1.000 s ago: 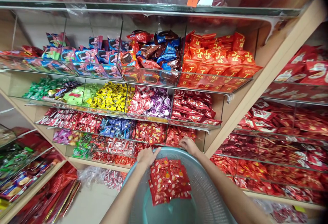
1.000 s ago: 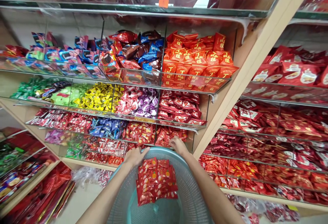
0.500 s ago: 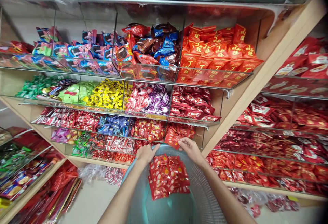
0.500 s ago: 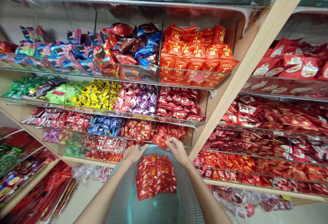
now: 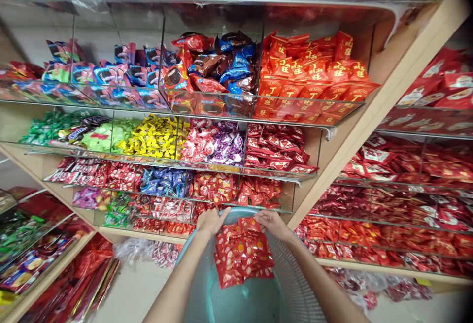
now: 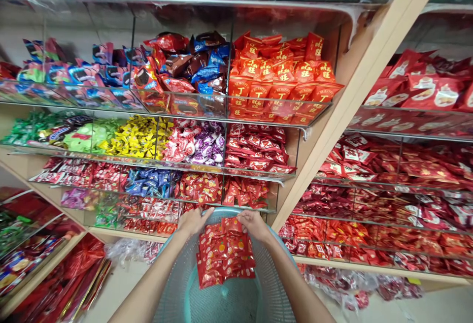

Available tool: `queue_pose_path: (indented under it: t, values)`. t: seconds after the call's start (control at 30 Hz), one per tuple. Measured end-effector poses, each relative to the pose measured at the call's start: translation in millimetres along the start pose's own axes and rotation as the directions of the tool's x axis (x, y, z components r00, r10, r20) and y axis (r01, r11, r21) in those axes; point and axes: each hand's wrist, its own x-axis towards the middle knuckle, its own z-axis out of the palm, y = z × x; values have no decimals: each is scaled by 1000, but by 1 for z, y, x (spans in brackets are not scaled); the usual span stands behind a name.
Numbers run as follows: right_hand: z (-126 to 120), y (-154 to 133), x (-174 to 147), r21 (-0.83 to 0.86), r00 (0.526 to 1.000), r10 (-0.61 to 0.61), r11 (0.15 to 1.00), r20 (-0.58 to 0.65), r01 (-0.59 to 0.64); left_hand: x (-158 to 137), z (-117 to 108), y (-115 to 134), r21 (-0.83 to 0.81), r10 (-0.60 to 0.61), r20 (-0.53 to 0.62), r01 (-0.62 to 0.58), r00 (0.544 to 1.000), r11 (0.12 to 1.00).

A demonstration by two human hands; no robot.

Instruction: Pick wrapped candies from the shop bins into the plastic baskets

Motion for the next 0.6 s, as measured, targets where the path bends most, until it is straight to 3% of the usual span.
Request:
queue_pose_path:
  t: [0.3, 0.4, 0.5, 0.6]
  values:
    - [6, 8, 2, -196, 998, -21, 981, -55, 10, -2, -5, 3, 14, -2, 21, 1, 1000, 1000]
    - [3, 0, 0, -315, 990, -86, 948, -107, 49, -3, -6, 3, 14, -4, 20, 4, 1000, 1000]
    - [-11, -13, 0, -480, 964, -192, 873, -185, 82, -4, -6, 3, 13, -7, 19, 7, 1000, 1000]
    - [-36, -26, 7, -693, 929, -257, 721, -267, 1, -4, -6, 4, 18, -21, 21, 21, 1000, 1000]
